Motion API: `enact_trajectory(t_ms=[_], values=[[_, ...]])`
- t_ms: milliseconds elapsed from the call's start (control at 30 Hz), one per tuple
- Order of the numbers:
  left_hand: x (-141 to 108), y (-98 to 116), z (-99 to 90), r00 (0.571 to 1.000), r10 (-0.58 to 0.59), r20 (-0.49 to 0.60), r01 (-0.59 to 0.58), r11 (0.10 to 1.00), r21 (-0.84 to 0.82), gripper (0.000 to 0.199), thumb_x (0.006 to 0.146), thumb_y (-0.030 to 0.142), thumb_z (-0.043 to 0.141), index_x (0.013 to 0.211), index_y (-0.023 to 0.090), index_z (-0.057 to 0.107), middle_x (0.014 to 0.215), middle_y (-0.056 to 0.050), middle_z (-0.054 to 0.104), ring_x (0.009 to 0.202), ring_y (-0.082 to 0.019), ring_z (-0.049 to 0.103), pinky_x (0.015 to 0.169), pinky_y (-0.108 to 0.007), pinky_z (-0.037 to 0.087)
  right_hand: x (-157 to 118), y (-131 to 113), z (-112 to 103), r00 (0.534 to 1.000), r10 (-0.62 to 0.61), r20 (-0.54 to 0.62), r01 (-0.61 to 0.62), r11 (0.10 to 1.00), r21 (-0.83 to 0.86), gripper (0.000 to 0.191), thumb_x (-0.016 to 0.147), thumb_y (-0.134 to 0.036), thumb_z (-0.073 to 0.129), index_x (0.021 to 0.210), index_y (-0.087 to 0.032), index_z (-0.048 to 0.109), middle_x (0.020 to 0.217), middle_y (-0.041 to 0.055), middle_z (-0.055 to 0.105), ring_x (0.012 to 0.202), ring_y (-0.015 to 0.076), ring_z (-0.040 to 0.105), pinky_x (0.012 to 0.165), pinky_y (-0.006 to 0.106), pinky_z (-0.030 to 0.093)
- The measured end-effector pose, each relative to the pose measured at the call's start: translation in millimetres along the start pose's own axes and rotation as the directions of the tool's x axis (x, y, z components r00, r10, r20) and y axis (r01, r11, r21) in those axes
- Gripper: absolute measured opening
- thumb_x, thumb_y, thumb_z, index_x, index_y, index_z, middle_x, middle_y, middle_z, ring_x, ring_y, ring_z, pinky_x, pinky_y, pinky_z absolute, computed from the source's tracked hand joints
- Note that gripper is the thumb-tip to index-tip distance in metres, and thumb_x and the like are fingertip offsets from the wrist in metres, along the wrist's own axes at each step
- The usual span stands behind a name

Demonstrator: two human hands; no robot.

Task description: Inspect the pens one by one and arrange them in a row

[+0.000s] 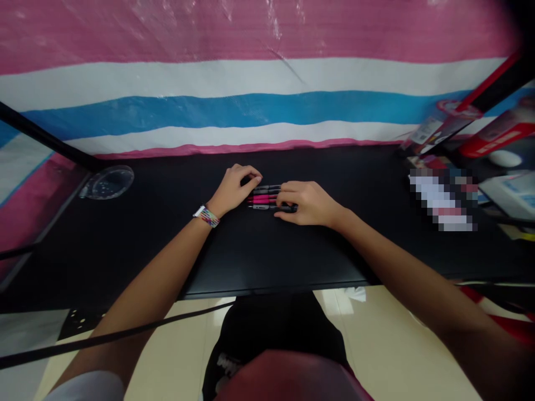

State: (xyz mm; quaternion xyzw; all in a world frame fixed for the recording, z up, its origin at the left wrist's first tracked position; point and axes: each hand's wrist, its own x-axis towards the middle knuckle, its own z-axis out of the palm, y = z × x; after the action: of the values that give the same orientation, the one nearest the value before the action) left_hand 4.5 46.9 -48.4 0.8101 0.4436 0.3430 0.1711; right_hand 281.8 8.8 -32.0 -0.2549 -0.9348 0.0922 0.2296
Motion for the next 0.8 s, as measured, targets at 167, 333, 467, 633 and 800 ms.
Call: enact_trajectory(t_ms=[167,333,467,633,800], values=[[-1,-1,0.2,1.0,0.011,-0.002,-0.011,1.0,-0.001,0.016,0.103,0.039,0.067,0.104,0.03,0.08,0.105,-0.004,0.086,0.102,-0.03,0.072,0.099,-0.05,0.049,-1,4,-3,1.0,0.0,0.005,-0.001,1.0,0.031,0.009,0.099,-0.03,0.077,0.1,-0.023,0.082,0.101,0.0074,0.078,0.096,0.0261,0.069,0.076,0.038,0.047],[-2,3,-0.9,0.999,0.032,-0.034,-0.031,0.999,0.014,0.017,0.104,0.039,0.066,0.105,0.029,0.079,0.104,-0.004,0.085,0.104,-0.03,0.072,0.101,-0.051,0.047,1,4,-2,1.0,0.0,0.001,0.0,0.993,0.118,0.004,0.095,-0.022,0.076,0.094,-0.023,0.08,0.095,0.0056,0.08,0.093,0.0259,0.068,0.077,0.038,0.049],[-4,14,-5.3,0.993,0.087,-0.073,-0.087,0.996,0.009,0.026,0.109,0.045,0.06,0.101,0.028,0.077,0.103,-0.005,0.085,0.103,-0.029,0.072,0.101,-0.051,0.047,3,5,-1,0.994,0.071,-0.088,-0.043,0.957,0.287,0.006,0.093,-0.022,0.075,0.093,-0.025,0.08,0.091,0.0039,0.079,0.09,0.0244,0.068,0.081,0.038,0.053],[-8,31,-7.9,0.98,0.179,-0.085,-0.175,0.983,0.046,0.026,0.105,0.048,0.068,0.091,0.027,0.076,0.09,-0.004,0.081,0.093,-0.029,0.072,0.096,-0.05,0.052,6,8,-1,0.913,0.339,-0.228,-0.16,0.81,0.564,0.015,0.097,-0.04,0.08,0.096,-0.026,0.084,0.094,0.0044,0.077,0.081,0.021,0.068,0.076,0.037,0.054],[-9,32,-1.9,0.959,0.223,-0.173,-0.213,0.974,0.077,0.022,0.106,0.041,0.071,0.092,0.025,0.075,0.093,-0.005,0.082,0.091,-0.026,0.072,0.091,-0.046,0.056,10,16,0,0.815,0.536,-0.22,-0.256,0.674,0.693,0.024,0.092,-0.047,0.084,0.09,-0.024,0.085,0.089,0.0043,0.078,0.076,0.0185,0.064,0.072,0.035,0.053]])
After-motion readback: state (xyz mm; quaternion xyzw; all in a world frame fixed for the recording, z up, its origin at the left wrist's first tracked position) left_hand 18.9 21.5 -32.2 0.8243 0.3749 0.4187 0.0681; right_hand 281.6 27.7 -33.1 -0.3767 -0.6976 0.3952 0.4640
